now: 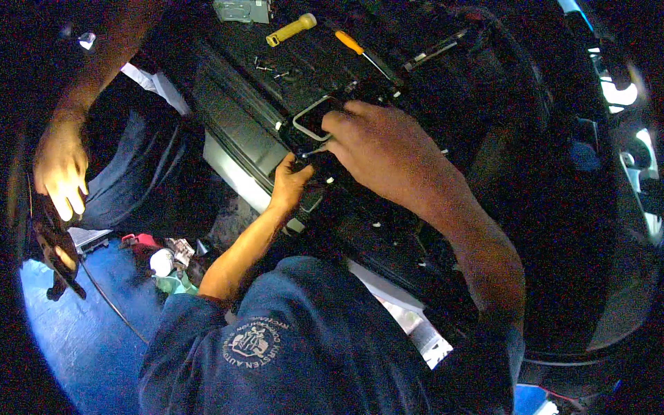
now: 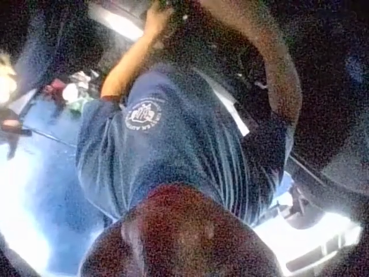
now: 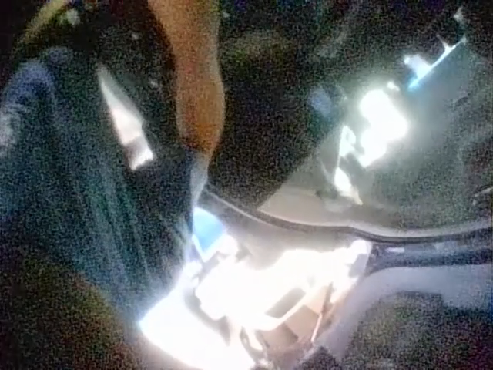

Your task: Replacing or repairing components of a car's center console and dashboard.

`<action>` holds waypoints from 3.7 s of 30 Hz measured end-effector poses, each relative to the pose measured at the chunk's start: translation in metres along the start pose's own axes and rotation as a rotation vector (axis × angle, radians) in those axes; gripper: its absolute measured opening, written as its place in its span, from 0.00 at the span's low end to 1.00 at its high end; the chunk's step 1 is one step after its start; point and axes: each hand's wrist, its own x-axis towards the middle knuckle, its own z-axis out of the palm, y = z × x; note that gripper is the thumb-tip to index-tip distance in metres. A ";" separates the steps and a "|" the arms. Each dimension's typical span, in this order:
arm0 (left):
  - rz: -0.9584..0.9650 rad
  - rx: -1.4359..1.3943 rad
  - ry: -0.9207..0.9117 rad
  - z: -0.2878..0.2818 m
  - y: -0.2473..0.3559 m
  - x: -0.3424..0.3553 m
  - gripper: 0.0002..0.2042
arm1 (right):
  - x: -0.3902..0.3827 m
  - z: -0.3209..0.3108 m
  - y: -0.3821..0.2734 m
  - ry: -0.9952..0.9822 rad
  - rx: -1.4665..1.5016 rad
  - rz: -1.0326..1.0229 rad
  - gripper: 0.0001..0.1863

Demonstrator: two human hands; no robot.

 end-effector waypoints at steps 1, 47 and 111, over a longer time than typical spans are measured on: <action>0.007 0.024 -0.004 -0.001 -0.001 0.001 0.11 | 0.001 -0.003 -0.003 -0.108 -0.035 0.104 0.09; -0.028 0.030 0.056 0.011 0.013 -0.009 0.10 | 0.021 -0.010 -0.006 -0.225 0.000 0.037 0.11; -0.034 -0.084 0.043 0.009 0.013 -0.003 0.28 | 0.050 -0.009 -0.029 -0.622 -0.123 0.182 0.10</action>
